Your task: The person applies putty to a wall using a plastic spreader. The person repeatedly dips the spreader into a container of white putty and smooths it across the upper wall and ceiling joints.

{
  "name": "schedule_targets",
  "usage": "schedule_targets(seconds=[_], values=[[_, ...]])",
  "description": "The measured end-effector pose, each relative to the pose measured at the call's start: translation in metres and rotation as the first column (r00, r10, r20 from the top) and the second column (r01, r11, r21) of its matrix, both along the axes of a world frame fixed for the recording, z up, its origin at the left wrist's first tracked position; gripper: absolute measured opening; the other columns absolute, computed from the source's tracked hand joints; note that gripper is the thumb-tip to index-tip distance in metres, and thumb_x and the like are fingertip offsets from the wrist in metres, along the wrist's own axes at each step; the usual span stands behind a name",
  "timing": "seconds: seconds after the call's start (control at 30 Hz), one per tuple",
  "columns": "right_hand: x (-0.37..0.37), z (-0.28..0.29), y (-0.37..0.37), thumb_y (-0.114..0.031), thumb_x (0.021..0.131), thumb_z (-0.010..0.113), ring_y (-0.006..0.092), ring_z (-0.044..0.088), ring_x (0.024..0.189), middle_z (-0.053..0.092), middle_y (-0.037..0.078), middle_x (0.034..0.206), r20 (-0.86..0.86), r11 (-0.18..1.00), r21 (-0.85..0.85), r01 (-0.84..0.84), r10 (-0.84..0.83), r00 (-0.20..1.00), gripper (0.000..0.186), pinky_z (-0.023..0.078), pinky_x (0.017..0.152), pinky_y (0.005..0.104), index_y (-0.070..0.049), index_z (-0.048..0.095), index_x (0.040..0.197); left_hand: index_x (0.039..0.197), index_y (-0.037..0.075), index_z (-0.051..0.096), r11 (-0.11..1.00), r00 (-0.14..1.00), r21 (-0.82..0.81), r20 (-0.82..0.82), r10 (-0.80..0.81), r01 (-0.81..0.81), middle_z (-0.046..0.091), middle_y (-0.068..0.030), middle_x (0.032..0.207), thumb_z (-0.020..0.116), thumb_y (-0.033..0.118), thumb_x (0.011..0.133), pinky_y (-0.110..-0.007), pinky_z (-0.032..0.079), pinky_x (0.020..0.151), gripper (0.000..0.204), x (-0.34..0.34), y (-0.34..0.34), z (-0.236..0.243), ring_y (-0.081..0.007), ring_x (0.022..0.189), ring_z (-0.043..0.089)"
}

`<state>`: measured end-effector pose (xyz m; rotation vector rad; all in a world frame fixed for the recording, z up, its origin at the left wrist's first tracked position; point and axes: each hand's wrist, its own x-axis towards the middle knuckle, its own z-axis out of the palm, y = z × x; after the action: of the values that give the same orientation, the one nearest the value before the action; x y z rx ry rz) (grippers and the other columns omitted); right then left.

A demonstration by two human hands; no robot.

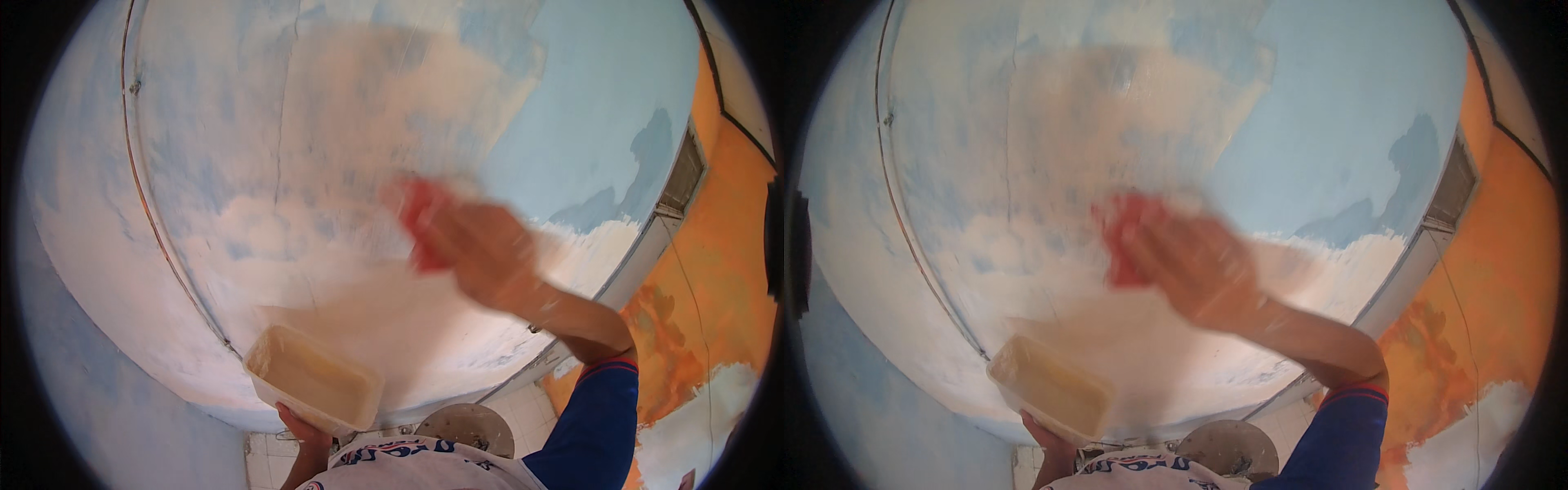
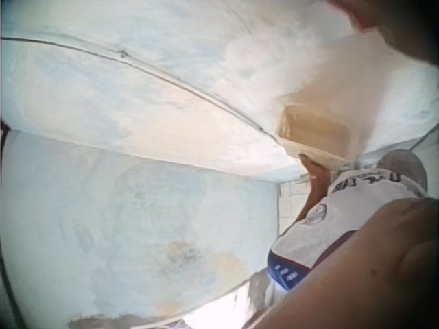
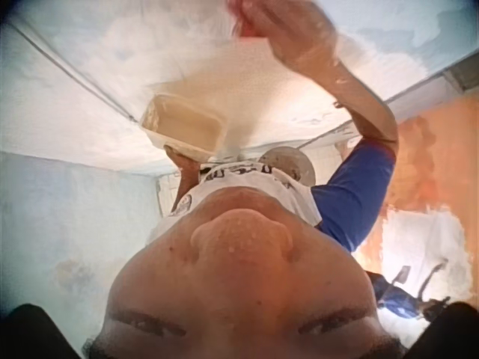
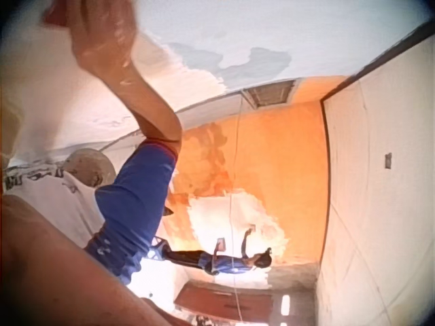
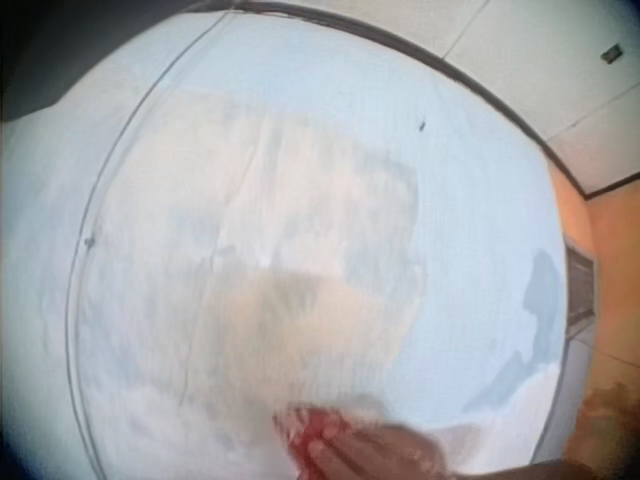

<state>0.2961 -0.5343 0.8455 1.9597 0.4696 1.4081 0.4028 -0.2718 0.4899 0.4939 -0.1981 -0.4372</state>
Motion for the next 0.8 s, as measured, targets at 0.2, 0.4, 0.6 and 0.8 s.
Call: schedule_targets(seconds=[0.2,0.4,0.6,0.8], values=[[0.022,0.169,-0.031,-0.005,0.084,0.074,0.0257,0.069,0.098,0.073,0.009,0.11,0.386,0.991,-0.094,0.095,-0.052,0.921,0.035,0.058,0.08,0.0355,-0.009,0.072,0.118,0.155,0.013,0.031,0.997,0.997,0.019,-0.038,-0.069,0.07,0.041,-0.0084,0.152,0.033,0.07,0.097,-0.045,0.039,0.113,0.081,0.001,-0.008,-0.005,-0.0282,0.138,0.043],[0.055,-0.01,-0.006,-0.012,0.089,0.062,0.0412,0.064,0.115,0.061,0.026,0.129,0.07,0.959,-0.23,0.163,-0.151,0.986,0.045,0.057,0.089,0.0492,0.003,0.059,0.131,0.156,0.015,0.03,0.999,0.993,0.004,-0.108,-0.044,0.045,0.041,-0.0089,0.153,0.033,0.07,0.097,-0.046,0.039,0.113,0.081,-0.003,-0.004,-0.003,-0.0295,0.139,0.042],[0.023,0.049,0.044,-0.007,0.084,0.067,0.0263,0.07,0.089,0.071,0.01,0.114,-0.058,0.991,0.121,0.061,-0.054,0.997,0.034,0.057,0.072,0.036,-0.007,0.072,0.117,0.157,0.016,0.03,1.0,0.991,0.005,-0.13,0.015,-0.014,0.041,-0.0093,0.153,0.034,0.07,0.097,-0.047,0.038,0.114,0.081,-0.007,0.006,-0.009,-0.0308,0.139,0.043],[0.056,0.173,0.007,-0.007,0.086,0.071,0.0259,0.069,0.094,0.072,0.009,0.112,0.422,0.989,-0.061,0.133,-0.095,0.902,0.039,0.056,0.075,0.0367,-0.01,0.068,0.124,0.157,0.016,0.03,0.998,0.995,0.061,-0.1,0.007,-0.001,0.041,-0.0091,0.154,0.035,0.072,0.096,-0.047,0.038,0.114,0.083,-0.006,0.003,-0.002,-0.031,0.139,0.042]])
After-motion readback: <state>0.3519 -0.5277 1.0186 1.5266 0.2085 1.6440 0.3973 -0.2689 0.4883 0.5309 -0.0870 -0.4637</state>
